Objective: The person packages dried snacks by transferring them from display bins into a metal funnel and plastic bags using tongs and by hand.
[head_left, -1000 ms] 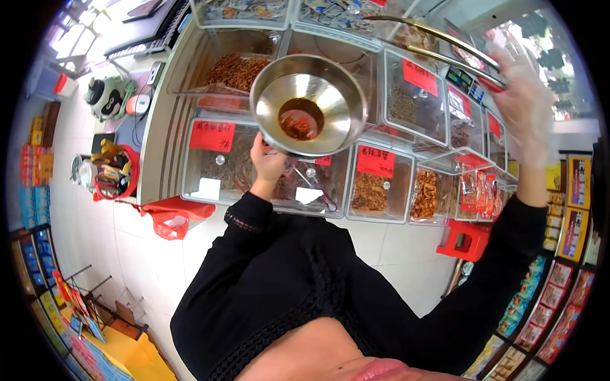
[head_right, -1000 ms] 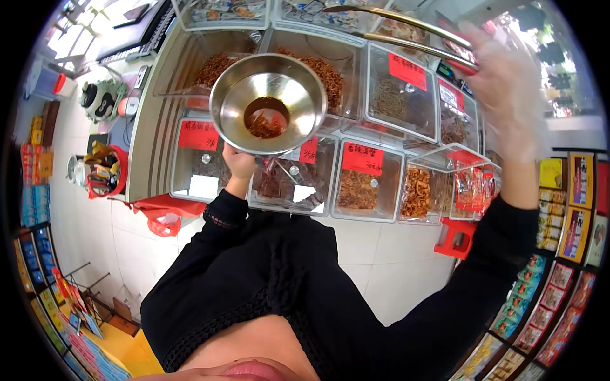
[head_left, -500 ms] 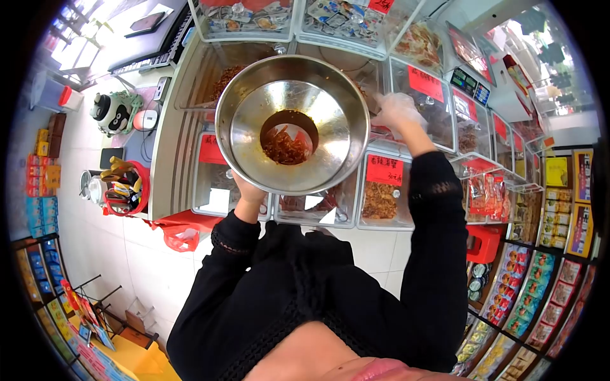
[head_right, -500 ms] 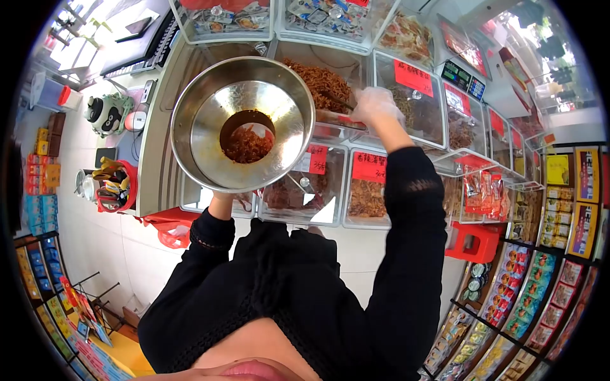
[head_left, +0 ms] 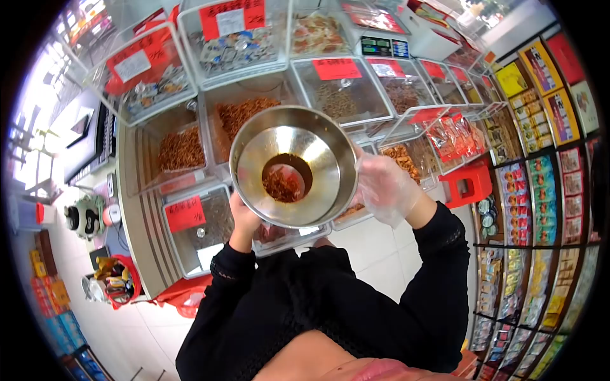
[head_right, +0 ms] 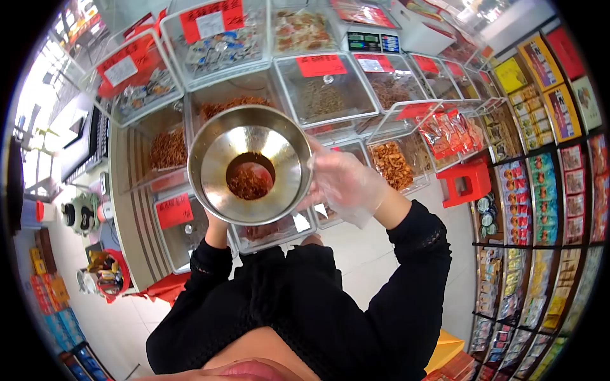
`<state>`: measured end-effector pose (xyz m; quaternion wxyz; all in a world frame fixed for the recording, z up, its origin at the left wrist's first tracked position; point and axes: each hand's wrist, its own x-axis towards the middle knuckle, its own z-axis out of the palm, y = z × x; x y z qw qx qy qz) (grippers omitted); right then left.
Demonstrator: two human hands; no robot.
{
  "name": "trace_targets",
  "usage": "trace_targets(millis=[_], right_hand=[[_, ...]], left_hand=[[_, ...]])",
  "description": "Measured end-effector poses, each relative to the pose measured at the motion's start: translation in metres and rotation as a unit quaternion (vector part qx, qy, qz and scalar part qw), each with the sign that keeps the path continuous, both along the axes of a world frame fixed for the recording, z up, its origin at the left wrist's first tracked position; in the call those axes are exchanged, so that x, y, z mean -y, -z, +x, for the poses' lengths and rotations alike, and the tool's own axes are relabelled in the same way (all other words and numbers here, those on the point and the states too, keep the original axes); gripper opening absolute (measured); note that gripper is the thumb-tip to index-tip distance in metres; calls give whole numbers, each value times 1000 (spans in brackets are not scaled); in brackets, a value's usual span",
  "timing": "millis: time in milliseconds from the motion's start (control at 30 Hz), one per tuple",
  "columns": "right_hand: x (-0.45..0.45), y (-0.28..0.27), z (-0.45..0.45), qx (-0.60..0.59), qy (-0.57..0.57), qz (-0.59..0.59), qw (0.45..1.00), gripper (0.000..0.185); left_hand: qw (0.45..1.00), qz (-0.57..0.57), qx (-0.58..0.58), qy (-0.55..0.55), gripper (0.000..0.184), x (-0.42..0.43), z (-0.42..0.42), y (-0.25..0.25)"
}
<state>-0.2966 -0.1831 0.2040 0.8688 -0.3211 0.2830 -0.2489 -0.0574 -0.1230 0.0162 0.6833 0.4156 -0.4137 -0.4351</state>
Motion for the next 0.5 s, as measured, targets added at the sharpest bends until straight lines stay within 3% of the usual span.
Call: trace_targets(millis=[167, 200, 300, 500], right_hand=[[14, 11, -59, -61, -54, -13, 997, 81], [15, 17, -71, -28, -40, -3, 999, 84], [34, 8, -115, -97, -56, 44, 993, 86], [105, 21, -219, -46, -97, 22, 994, 81]], left_hand=[[993, -37, 74, 89, 36, 15, -41, 11], [992, -36, 81, 94, 37, 19, -55, 8], [991, -18, 102, 91, 38, 31, -103, 5], [985, 31, 169, 27, 40, 60, -201, -4]])
